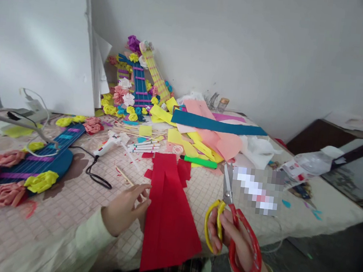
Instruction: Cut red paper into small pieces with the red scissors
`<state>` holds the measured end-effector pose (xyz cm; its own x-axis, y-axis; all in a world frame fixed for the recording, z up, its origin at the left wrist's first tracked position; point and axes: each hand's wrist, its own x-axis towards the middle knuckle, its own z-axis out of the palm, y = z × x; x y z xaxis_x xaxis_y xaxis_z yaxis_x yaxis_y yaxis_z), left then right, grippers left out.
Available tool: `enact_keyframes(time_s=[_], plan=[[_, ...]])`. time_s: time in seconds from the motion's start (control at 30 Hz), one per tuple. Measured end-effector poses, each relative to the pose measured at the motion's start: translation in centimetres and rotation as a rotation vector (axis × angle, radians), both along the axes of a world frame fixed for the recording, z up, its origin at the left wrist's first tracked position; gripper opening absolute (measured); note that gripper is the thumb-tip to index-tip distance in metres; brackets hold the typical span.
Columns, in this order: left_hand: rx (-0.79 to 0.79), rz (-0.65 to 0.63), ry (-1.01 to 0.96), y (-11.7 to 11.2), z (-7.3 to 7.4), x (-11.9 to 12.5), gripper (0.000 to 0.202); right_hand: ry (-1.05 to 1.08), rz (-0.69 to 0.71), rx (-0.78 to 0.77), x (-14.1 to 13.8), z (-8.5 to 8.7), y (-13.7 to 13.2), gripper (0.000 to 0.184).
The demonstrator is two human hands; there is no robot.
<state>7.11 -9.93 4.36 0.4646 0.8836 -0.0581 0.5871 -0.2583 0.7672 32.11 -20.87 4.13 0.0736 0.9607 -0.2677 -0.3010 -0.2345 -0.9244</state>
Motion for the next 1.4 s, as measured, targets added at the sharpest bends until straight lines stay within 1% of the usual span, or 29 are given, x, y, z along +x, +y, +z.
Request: enact_keyframes(time_s=[0.03, 0.13, 0.2, 0.27, 0.33, 0.4, 0.47, 0.53, 0.57, 0.6, 0.63, 0.67, 0.73, 0.77, 0.83, 0.87, 0.9, 0.97, 1.0, 1.03, 1.07, 1.1, 1.13, 1.2, 1.27, 1.33, 1.4], plan=[[0.020, -0.008, -0.003, 0.2, -0.6, 0.0, 0.041, -0.010, -0.001, -0.012, 0.0, -0.3, -0.1, 0.041], [0.064, -0.139, 0.030, -0.5, -2.3, -0.5, 0.062, -0.030, -0.013, -0.048, 0.1, -1.2, -0.4, 0.042], [0.142, -0.227, 0.057, -1.8, -2.9, -1.3, 0.074, -0.030, -0.011, -0.041, 0.4, -1.6, -0.7, 0.042], [0.240, -0.357, 0.073, -3.5, -3.4, -2.0, 0.082, -0.027, -0.015, -0.032, 0.7, -1.7, -0.9, 0.040], [0.321, -0.412, 0.138, -5.1, -4.1, -2.4, 0.082, -0.029, -0.051, -0.031, 1.0, -1.6, -1.2, 0.037], [0.429, -0.405, 0.230, -6.3, -4.9, -2.3, 0.073, -0.022, -0.096, -0.022, 1.2, -1.5, -1.4, 0.036], [0.528, -0.387, 0.246, -6.6, -5.5, -1.8, 0.056, -0.013, -0.087, -0.008, 1.3, -1.3, -1.5, 0.035], [0.582, -0.389, 0.156, -6.1, -5.2, -1.2, 0.042, -0.019, -0.046, 0.001, 1.3, -1.1, -1.6, 0.036], [0.587, -0.392, 0.080, -5.5, -4.6, -0.8, 0.038, -0.025, -0.034, 0.004, 1.4, -1.0, -1.6, 0.037], [0.575, -0.392, -0.013, -4.8, -3.6, -0.4, 0.036, -0.029, -0.036, 0.009, 1.5, -0.9, -1.5, 0.036], [0.546, -0.388, -0.111, -3.9, -2.3, 0.0, 0.035, -0.026, -0.040, 0.020, 1.6, -0.9, -1.4, 0.036], [0.510, -0.363, -0.196, -2.9, -0.6, 0.5, 0.033, -0.017, -0.049, 0.041, 1.8, -0.9, -1.3, 0.035], [0.443, -0.251, -0.298, -0.8, 3.2, 1.8, 0.029, 0.013, -0.063, 0.110, 2.2, -0.7, -1.0, 0.032], [0.434, -0.166, -0.336, 0.1, 5.3, 2.4, 0.026, 0.027, -0.082, 0.150, 2.4, -0.6, -0.8, 0.031], [0.492, 0.013, -0.426, 1.6, 9.5, 3.8, 0.019, 0.036, -0.151, 0.222, 2.7, -0.2, -0.4, 0.029], [0.537, 0.060, -0.494, 2.1, 11.4, 4.4, 0.019, 0.035, -0.192, 0.253, 2.8, 0.1, -0.1, 0.029], [0.569, 0.070, -0.581, 2.6, 13.2, 5.1, 0.020, 0.034, -0.223, 0.287, 2.8, 0.4, 0.2, 0.029], [0.654, 0.029, -0.826, 3.3, 16.1, 6.2, 0.018, 0.034, -0.255, 0.371, 2.8, 1.1, 1.0, 0.029], [0.655, -0.017, -0.934, 3.7, 17.2, 6.8, 0.015, 0.038, -0.246, 0.416, 2.7, 1.4, 1.5, 0.029], [0.623, -0.078, -1.007, 4.2, 18.0, 7.4, 0.013, 0.038, -0.233, 0.458, 2.7, 1.6, 2.0, 0.031], [0.576, -0.131, -1.057, 4.7, 18.4, 7.9, 0.012, 0.029, -0.217, 0.495, 2.6, 1.8, 2.5, 0.032], [0.504, -0.148, -1.082, 5.3, 18.5, 8.5, 0.012, 0.013, -0.196, 0.523, 2.4, 2.0, 3.0, 0.033], [0.424, -0.122, -1.090, 6.0, 18.4, 9.0, 0.012, -0.005, -0.182, 0.543, 2.2, 2.1, 3.5, 0.034], [0.246, -0.028, -1.116, 7.6, 17.2, 10.1, 0.011, -0.044, -0.154, 0.530, 1.7, 2.4, 4.4, 0.031], [-0.016, 0.102, -1.144, 9.1, 15.3, 11.1, 0.009, -0.072, -0.115, 0.459, 0.9, 2.6, 5.2, 0.028], [-0.378, 0.271, -1.186, 10.5, 13.2, 11.8, 0.012, -0.090, -0.082, 0.375, 0.1, 2.7, 6.0, 0.028], [-0.546, 0.291, -1.146, 11.6, 11.1, 12.4, 0.017, -0.115, -0.069, 0.323, -0.4, 2.3, 6.9, 0.028]])
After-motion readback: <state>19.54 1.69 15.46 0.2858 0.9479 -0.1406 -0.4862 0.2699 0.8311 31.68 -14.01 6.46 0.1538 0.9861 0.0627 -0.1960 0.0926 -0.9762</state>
